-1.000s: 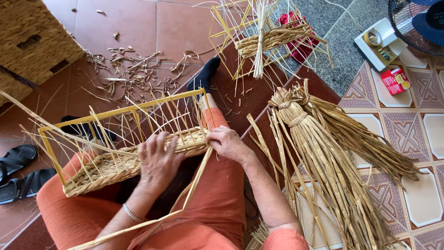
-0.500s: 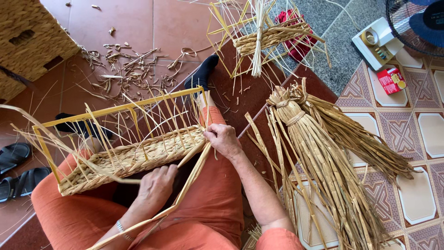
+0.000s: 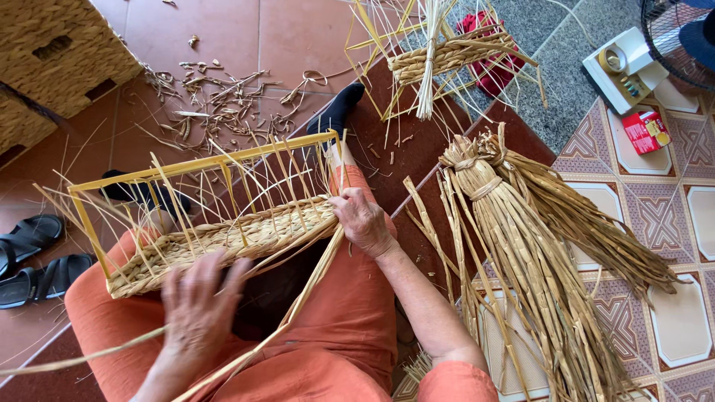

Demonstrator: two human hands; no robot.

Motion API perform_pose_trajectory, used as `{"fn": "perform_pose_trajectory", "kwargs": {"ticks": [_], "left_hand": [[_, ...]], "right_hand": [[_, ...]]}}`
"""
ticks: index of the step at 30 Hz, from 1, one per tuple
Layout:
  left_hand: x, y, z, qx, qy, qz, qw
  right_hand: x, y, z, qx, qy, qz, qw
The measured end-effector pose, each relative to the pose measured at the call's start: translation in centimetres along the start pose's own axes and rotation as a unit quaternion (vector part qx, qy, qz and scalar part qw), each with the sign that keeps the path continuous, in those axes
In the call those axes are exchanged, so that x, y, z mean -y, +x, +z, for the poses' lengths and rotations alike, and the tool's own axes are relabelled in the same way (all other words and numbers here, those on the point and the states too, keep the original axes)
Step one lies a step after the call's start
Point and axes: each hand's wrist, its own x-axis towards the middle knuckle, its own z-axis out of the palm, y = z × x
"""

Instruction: The person sits on the floor weaving a basket, threading and tightening dried palm strips around a bamboo frame on their lap. They weave strips along the sides, pull them taut, and reach for new strips from bundles beside them as they build up the basket walls.

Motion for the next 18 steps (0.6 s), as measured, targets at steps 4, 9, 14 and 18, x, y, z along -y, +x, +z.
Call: {"fn": "perform_pose_trajectory", "kwargs": {"ticks": [4, 9, 14, 18], "left_hand": [[-4.1, 3.1, 2.4, -0.046, 0.029, 0.129, 0.99], [-8.5, 5.7, 4.2, -0.121, -0.171, 0.076, 0.975], [-8.4, 8.3, 3.7, -0.011, -0.349, -0.023, 0.937], [-6.3, 9.7, 2.8, -0.009, -0.615, -0.173, 0.77]], "right_hand": [[-0.2, 0.2, -0.1, 0.087, 0.045, 0.045, 0.994], [-2.0, 1.1, -3.1, 0.181, 0.286, 0.159, 0.928], [-2.7, 1.9, -5.6, 0.32, 0.285, 0.133, 0.894], [-1.6, 1.9, -5.1, 0.32, 0.191, 0.08, 0.925]]}}
